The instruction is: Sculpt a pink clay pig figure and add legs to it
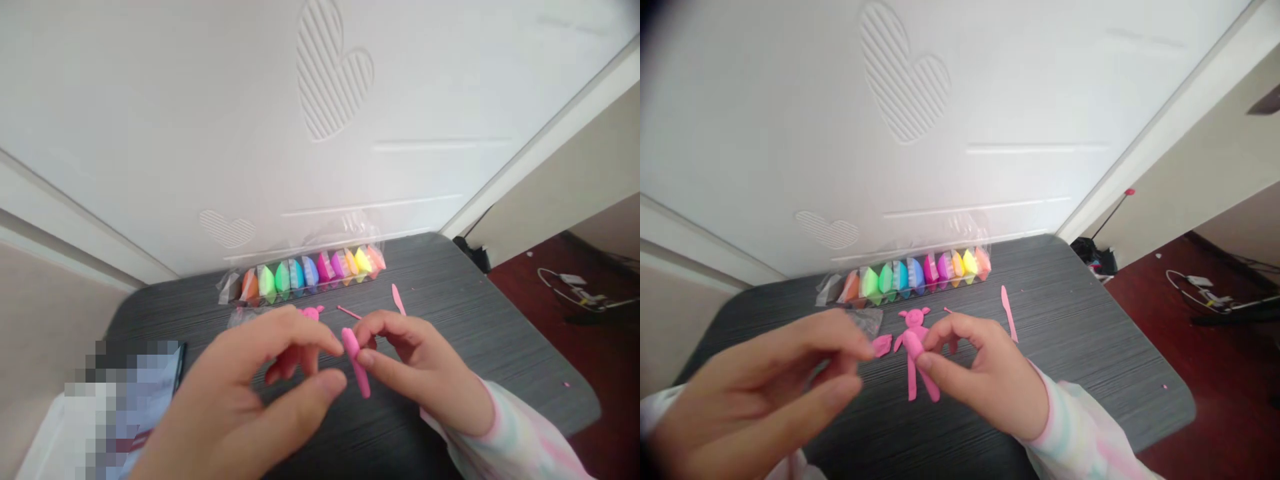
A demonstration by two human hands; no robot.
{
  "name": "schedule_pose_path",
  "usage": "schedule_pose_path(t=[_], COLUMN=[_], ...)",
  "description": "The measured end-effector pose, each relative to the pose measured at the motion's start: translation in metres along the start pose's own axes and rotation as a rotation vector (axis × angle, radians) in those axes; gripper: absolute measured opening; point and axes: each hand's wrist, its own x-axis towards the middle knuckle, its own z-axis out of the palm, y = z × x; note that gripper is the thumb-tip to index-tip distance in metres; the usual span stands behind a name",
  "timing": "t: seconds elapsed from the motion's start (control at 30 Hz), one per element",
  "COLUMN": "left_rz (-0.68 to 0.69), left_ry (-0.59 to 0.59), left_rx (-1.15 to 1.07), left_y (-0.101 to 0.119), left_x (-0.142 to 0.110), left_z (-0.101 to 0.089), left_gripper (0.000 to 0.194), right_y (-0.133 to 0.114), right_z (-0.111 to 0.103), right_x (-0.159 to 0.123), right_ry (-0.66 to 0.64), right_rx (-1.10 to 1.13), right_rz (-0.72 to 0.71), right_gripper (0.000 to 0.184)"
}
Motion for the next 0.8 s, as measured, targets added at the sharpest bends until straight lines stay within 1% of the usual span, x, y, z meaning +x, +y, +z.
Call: schedule_pose_path(t=[0.07,0.1,0.17,0.23,0.33,0.43,0.5,0.53,0.6,0.63,0.7,0.73,0.77,0.8], left_rz=[0.021,0.007,-0.048,-0.100,-0.108,-0.120,-0.131,-0.135,-0.154,-0.160,-0.133,-0.104,-0.067,-0.028], left_ry=[-0.092,-0.111,-0.057,0.016,0.093,0.112,0.112,0.105,0.076,0.058,0.010,-0.024,-0.069,-0.126], left_rx=[-0.013,-0.038,-0.149,-0.316,-0.518,-0.571,-0.591,-0.595,-0.547,-0.479,-0.271,-0.145,-0.021,0.096], left_y=[0.027,0.037,0.047,0.046,0.039,0.036,0.038,0.039,0.042,0.043,0.043,0.042,0.039,0.036], left_x=[0.034,0.044,0.055,0.056,0.057,0.060,0.062,0.062,0.062,0.062,0.061,0.061,0.061,0.060], left_z=[-0.002,-0.003,-0.001,0.003,0.010,0.015,0.016,0.017,0.019,0.021,0.029,0.036,0.045,0.056], left_gripper=[0.019,0.020,0.021,0.021,0.025,0.024,0.022,0.021,0.019,0.019,0.018,0.018,0.018,0.018], right_y=[-0.015,-0.020,-0.027,-0.030,-0.031,-0.030,-0.028,-0.025,-0.014,-0.006,0.018,0.032,0.047,0.061], right_z=[-0.005,-0.006,-0.006,-0.002,0.004,0.002,-0.008,-0.015,-0.035,-0.045,-0.064,-0.071,-0.076,-0.078], right_x=[0.005,0.009,0.016,0.023,0.030,0.031,0.028,0.026,0.019,0.014,0.003,-0.002,-0.007,-0.011], right_ry=[-0.012,-0.006,0.024,0.059,0.095,0.049,0.031,0.058,0.184,0.277,0.421,0.460,0.452,0.412], right_rx=[-0.054,-0.093,-0.166,-0.190,-0.167,-0.164,-0.219,-0.268,-0.412,-0.490,-0.687,-0.779,-0.863,-0.941], right_rz=[-0.098,-0.137,-0.191,-0.226,-0.269,-0.270,-0.264,-0.258,-0.210,-0.161,-0.021,0.060,0.152,0.243], right_gripper=[0.009,0.009,0.009,0.010,0.009,0.009,0.011,0.013,0.016,0.018,0.022,0.023,0.024,0.024])
